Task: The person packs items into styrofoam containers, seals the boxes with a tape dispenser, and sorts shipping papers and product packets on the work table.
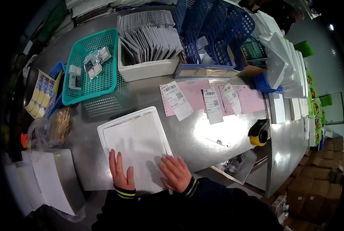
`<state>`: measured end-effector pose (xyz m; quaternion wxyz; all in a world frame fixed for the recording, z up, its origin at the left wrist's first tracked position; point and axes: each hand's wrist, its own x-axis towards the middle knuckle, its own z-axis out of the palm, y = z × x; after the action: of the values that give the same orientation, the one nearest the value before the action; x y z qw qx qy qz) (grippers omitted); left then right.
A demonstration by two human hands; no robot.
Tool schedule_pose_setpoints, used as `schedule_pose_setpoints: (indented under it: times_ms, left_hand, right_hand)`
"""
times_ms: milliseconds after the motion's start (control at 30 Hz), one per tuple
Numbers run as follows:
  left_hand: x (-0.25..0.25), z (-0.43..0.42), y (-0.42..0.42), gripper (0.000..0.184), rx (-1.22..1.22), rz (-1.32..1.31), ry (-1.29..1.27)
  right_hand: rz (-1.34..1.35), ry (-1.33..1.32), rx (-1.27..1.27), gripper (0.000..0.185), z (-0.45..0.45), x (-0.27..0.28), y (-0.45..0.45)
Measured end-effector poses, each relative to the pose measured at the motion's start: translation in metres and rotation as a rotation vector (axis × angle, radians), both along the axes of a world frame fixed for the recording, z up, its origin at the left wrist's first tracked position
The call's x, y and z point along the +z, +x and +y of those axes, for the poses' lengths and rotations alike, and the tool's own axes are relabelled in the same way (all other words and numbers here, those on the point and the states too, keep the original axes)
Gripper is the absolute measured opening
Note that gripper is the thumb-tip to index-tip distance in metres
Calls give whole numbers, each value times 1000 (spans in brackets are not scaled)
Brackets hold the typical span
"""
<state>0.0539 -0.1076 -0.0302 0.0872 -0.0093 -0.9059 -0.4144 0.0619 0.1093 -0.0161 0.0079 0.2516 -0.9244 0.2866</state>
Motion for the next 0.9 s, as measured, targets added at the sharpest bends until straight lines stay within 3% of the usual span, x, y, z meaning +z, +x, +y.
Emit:
schedule_pose_setpoints:
  times_ms: [67,200,433,533,667,900]
  left_hand:
    - [3,29,-24,48,-124,60,-173]
    - [-5,74,-58,44,-205,-112,-422]
    - [-13,82,-65,51,-170,-184,-510]
    - [-23,82,-65,58,-159,-199,-561]
    - [-31,80,-64,54,-179,-141,-653]
    - [-42,80,-62,52,-182,-74,-764]
  right_hand:
    - [-8,7,77,58,-12,-24,5]
    - [-108,85,120,58,-7,-23,-3]
    - [-188,-77,190,52,5,-27,-11]
    - [-13,-483,238,38,28,-44,-12]
    - [-53,-598,139,27,82,-36,-32]
    - [-109,-428,-287,27,164,-48,-47]
